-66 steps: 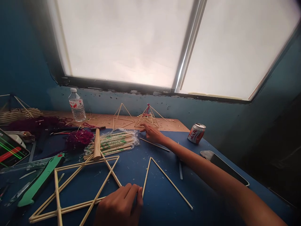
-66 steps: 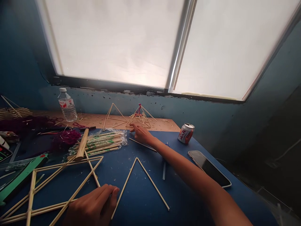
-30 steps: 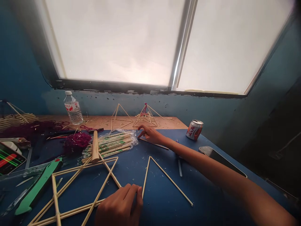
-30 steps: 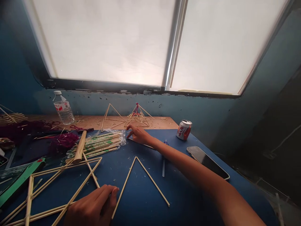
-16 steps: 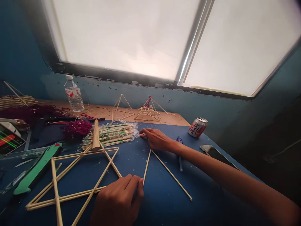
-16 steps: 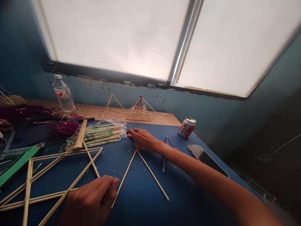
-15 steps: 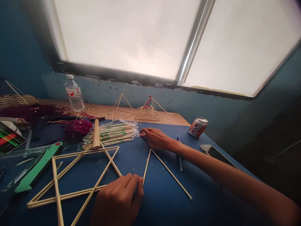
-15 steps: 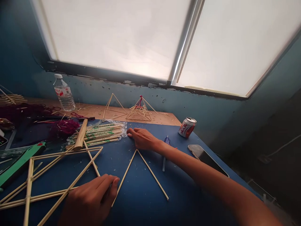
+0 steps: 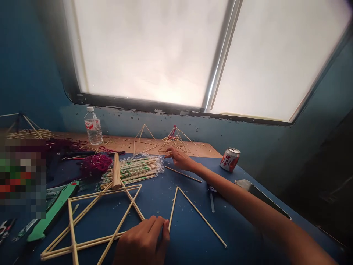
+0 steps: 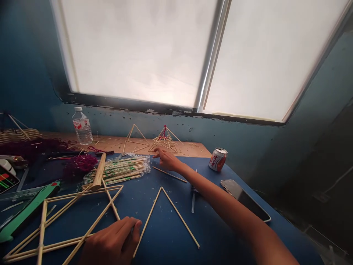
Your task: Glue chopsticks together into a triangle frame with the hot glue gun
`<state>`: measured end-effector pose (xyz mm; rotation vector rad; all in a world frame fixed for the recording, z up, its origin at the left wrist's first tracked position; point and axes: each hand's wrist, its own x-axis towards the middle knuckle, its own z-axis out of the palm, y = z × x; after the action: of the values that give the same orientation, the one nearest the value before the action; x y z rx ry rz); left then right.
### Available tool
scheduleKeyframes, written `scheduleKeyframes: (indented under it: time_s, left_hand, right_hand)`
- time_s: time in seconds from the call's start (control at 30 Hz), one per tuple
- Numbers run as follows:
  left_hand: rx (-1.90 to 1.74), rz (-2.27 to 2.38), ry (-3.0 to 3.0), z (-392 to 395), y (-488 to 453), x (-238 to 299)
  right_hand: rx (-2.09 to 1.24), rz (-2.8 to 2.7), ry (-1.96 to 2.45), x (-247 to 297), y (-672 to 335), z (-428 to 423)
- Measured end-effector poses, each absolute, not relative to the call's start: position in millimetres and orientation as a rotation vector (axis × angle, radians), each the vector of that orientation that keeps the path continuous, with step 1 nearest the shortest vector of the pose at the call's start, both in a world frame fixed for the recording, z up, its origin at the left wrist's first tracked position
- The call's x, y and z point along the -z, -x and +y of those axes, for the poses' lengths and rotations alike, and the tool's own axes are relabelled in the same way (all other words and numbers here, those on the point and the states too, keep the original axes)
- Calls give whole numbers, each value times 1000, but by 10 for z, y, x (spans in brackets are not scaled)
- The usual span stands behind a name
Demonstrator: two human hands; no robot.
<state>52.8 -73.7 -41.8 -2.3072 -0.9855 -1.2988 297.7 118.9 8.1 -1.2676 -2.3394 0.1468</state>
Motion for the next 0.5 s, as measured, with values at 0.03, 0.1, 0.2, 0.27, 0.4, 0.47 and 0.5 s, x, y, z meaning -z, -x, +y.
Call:
scheduleKeyframes:
  time_s: [0.03,0.1,0.2,0.27,0.4,0.47,0.5]
  left_hand:
    - [1282,-993,2317,-736,-522,428]
    - [1261,-983,2336,-729,-511,443]
    - [1259,-953,2346,-715,-506,445]
    - [1271,-958,2341,-714,-512,431]
    - [1305,-972,2356,-738,-525,398]
    - [1301,-990,2375,-749,-529,389]
    - [1297,-1001,2381,-752,-532,387]
  right_hand:
    - [-154,-2340,1265,-65,-2960,1206]
    - [-158,-2346,1258,-41,-2923,1203]
    - [-137,-2385,1288,-32,-2879,1141]
    - [-75,-2438,1307,-39,-2859,1091]
    - [81,-2501,1268,-44,-2823,1022]
    - [118,-2518,1234,-32,-2802,1004]
    - [125,-2528,1230,-23,-2793,998]
